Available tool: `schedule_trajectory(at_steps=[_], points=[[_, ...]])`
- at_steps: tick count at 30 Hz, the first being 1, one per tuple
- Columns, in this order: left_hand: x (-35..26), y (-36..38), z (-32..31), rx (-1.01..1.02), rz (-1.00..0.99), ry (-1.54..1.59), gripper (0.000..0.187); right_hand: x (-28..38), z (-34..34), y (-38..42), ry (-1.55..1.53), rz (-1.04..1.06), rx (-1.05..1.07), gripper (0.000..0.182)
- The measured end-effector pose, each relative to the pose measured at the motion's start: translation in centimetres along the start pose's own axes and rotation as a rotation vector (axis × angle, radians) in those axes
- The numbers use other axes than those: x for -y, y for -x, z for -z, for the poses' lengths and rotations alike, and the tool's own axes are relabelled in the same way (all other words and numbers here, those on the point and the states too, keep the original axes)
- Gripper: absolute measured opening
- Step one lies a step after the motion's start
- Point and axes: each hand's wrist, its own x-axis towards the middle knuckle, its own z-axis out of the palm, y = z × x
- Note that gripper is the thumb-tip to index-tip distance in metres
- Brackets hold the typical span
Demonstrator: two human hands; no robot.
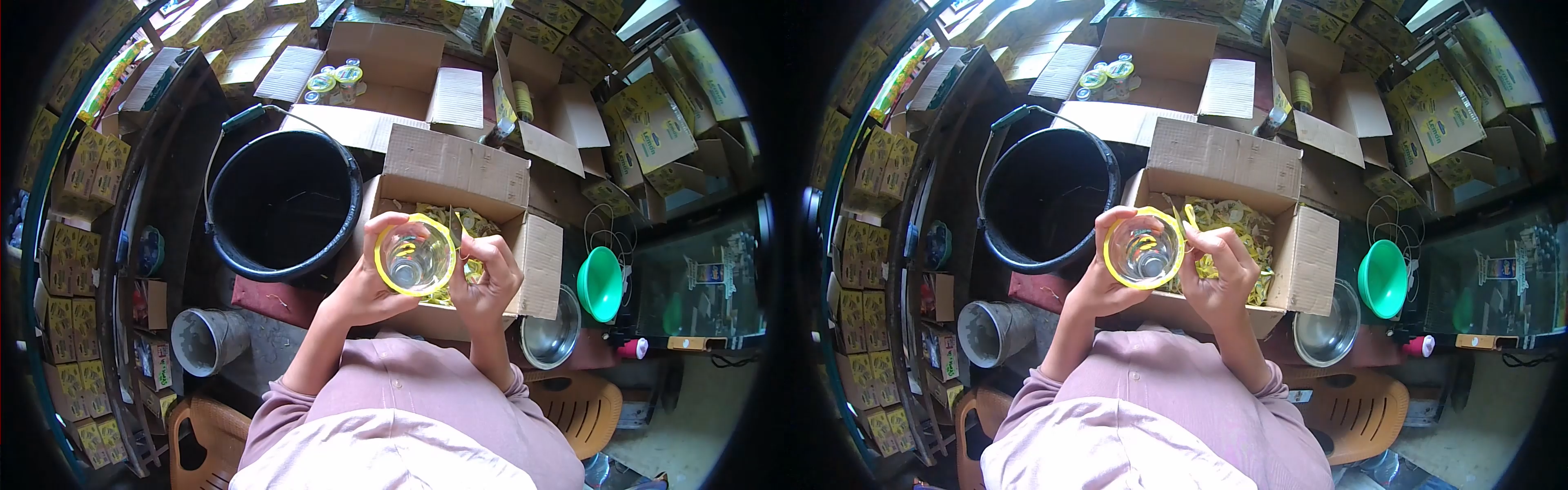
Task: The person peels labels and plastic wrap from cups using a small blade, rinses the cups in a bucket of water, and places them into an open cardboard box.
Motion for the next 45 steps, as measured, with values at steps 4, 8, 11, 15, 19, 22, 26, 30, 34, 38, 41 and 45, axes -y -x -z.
schedule_trajectory(at_steps=[4,8,11,15,19,22,26,30,34,38,41,45], points=[[0.3,-0.2,-0.2,-0.023,-0.007,0.079,0.081,0.2,0.1,0.5,-0.021,-0.070,-0.043,0.023],[0.4,-0.2,-0.4,-0.063,-0.005,0.178,0.081,1.0,0.4,1.3,0.054,-0.020,-0.068,0.021],[0.3,-0.2,-0.3,-0.071,0.003,0.171,0.081,1.3,0.4,1.8,0.083,-0.021,-0.069,0.022],[0.3,-0.1,-0.3,-0.077,0.014,0.173,0.081,1.5,0.3,2.1,0.105,-0.023,-0.060,0.022],[0.2,-0.2,-0.3,-0.073,0.005,0.208,0.081,1.6,0.3,1.9,0.105,-0.020,-0.051,0.022],[0.1,-0.1,-0.4,-0.076,0.006,0.217,0.080,1.7,0.3,1.9,0.110,-0.016,-0.050,0.022],[0.3,0.0,-0.3,-0.050,0.005,0.198,0.078,1.8,0.4,1.7,0.123,-0.027,-0.049,0.021],[0.1,-0.2,-0.2,-0.043,-0.027,0.129,0.078,1.8,0.4,1.5,0.143,0.013,-0.042,0.022],[0.2,-0.1,-0.2,-0.042,-0.016,0.115,0.078,2.0,0.5,1.2,0.143,0.014,-0.036,0.022],[-0.3,-0.3,-0.4,-0.020,0.000,0.126,0.076,1.6,0.5,0.8,0.136,0.007,-0.025,0.022],[-0.2,-0.3,-0.5,-0.028,0.053,0.256,0.075,1.0,0.5,0.5,0.004,-0.021,-0.014,0.022],[0.8,-0.4,-0.4,-0.034,0.159,0.431,0.073,1.1,0.2,0.2,0.030,-0.094,0.009,0.021]])
